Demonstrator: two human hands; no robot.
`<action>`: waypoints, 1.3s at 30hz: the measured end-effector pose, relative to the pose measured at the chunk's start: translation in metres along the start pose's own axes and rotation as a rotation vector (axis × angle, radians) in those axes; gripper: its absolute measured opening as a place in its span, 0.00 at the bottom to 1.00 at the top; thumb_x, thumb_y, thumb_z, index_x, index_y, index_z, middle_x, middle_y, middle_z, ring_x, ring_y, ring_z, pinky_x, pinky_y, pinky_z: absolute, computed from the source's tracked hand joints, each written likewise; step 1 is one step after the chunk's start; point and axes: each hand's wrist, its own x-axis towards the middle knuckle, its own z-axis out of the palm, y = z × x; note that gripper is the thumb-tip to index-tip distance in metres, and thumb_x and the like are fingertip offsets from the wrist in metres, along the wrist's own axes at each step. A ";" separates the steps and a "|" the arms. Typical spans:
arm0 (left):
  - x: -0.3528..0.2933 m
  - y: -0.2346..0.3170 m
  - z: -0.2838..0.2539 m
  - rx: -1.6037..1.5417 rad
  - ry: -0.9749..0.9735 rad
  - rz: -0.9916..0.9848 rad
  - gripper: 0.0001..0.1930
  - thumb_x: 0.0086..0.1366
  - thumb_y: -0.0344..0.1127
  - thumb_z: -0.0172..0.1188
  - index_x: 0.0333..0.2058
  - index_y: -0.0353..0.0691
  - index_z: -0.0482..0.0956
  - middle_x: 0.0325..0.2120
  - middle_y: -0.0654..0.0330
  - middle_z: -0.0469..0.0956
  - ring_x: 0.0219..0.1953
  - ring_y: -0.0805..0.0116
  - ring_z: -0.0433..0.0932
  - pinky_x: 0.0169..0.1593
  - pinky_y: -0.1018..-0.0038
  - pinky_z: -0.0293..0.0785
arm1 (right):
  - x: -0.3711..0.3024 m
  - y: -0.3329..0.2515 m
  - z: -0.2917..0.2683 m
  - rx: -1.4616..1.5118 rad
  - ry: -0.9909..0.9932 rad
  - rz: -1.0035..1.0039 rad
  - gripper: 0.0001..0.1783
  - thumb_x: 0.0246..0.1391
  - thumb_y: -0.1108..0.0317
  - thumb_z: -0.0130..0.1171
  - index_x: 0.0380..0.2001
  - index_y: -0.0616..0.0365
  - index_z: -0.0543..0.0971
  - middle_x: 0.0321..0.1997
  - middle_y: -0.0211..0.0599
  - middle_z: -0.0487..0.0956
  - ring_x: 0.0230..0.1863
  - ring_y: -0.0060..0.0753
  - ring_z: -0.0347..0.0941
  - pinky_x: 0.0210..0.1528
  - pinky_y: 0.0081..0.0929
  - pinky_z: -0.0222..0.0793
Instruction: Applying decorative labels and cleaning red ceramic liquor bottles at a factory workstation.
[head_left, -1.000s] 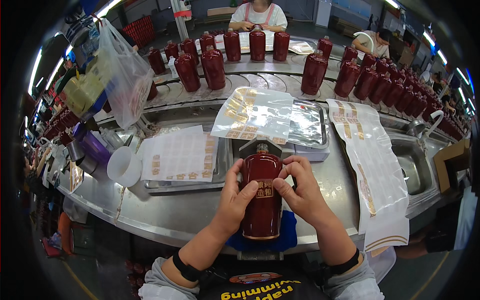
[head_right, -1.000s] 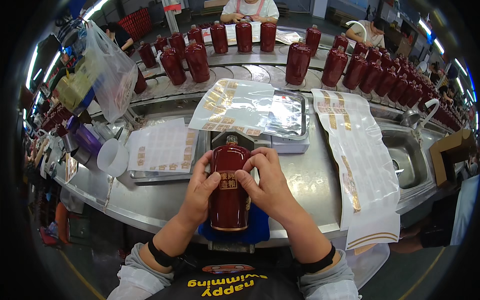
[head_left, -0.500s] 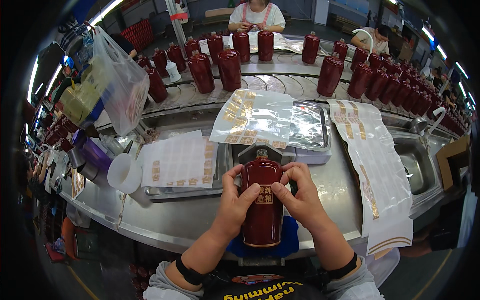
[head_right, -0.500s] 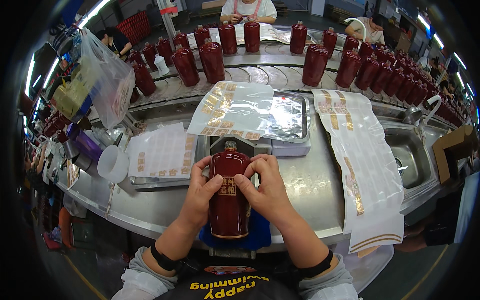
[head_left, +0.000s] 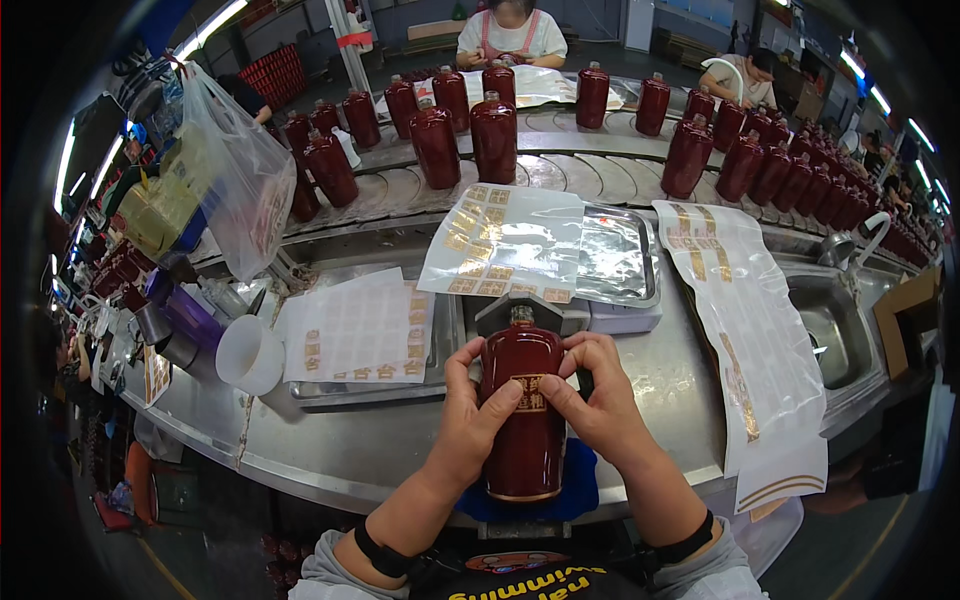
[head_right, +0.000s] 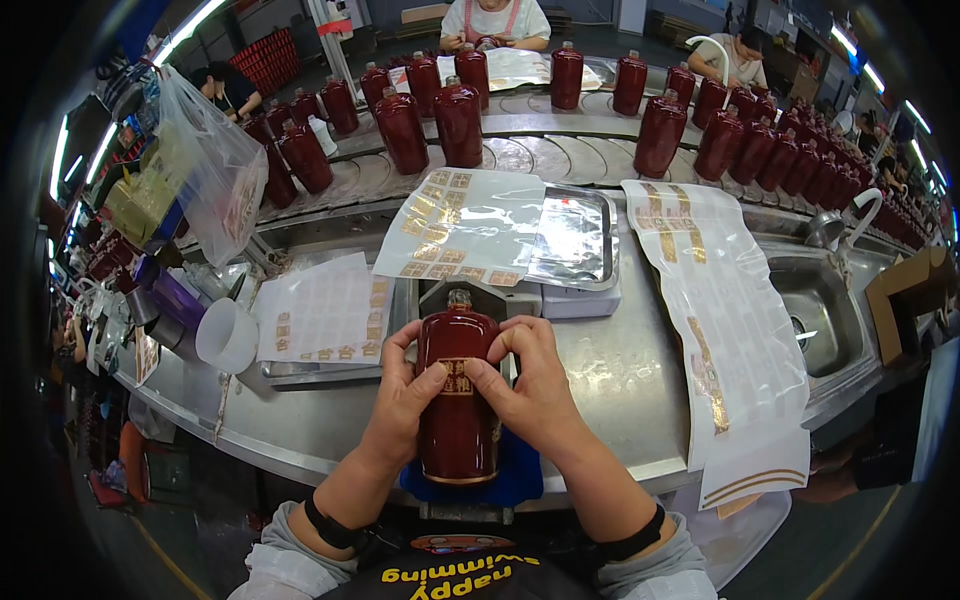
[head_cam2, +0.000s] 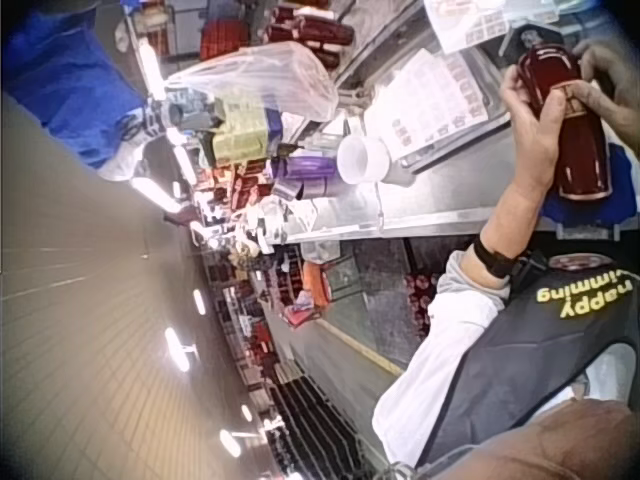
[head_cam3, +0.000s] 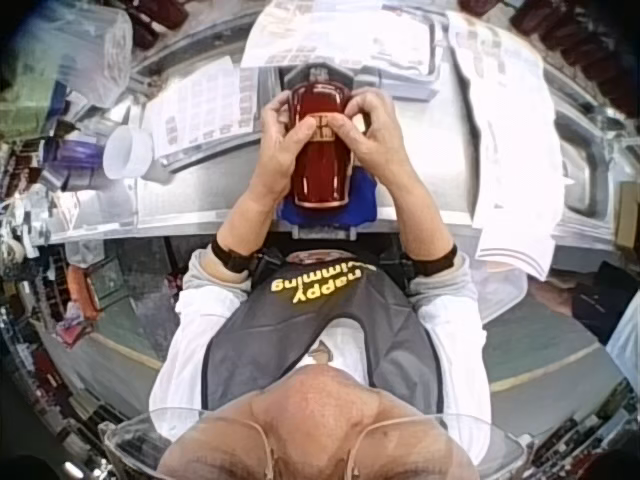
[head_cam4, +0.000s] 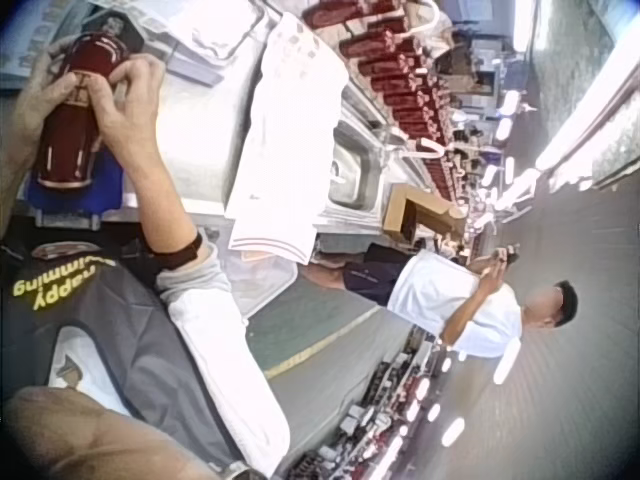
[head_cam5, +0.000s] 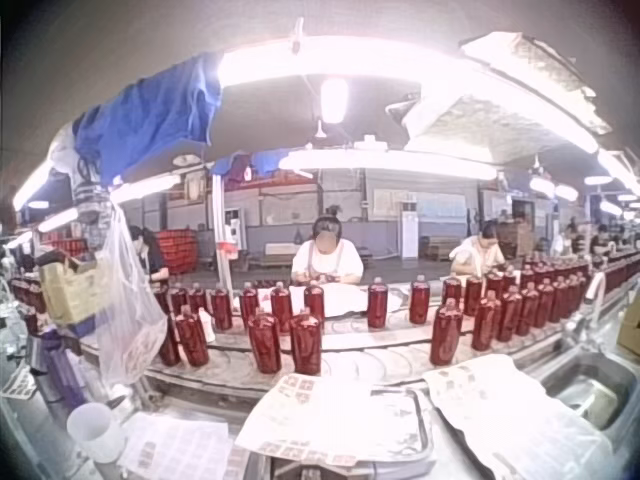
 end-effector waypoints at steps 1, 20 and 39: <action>0.000 0.000 -0.001 -0.006 -0.009 -0.022 0.36 0.67 0.37 0.61 0.64 0.35 0.48 0.49 0.49 0.72 0.48 0.70 0.77 0.50 0.74 0.77 | 0.000 0.000 0.001 0.012 0.011 0.017 0.13 0.55 0.63 0.67 0.34 0.56 0.72 0.51 0.42 0.69 0.56 0.38 0.64 0.62 0.33 0.57; 0.003 0.001 -0.020 0.050 -0.016 0.025 0.37 0.68 0.40 0.62 0.65 0.35 0.47 0.51 0.48 0.71 0.49 0.68 0.76 0.51 0.73 0.77 | 0.007 -0.002 0.014 -0.023 -0.013 0.000 0.11 0.58 0.67 0.63 0.40 0.56 0.73 0.54 0.44 0.71 0.59 0.37 0.66 0.61 0.32 0.60; 0.009 0.003 -0.027 0.070 0.035 0.064 0.34 0.68 0.40 0.61 0.63 0.33 0.51 0.49 0.50 0.73 0.47 0.71 0.76 0.49 0.75 0.76 | -0.042 -0.037 0.022 0.323 -0.002 0.406 0.13 0.61 0.65 0.58 0.42 0.64 0.72 0.30 0.31 0.76 0.32 0.17 0.69 0.35 0.22 0.69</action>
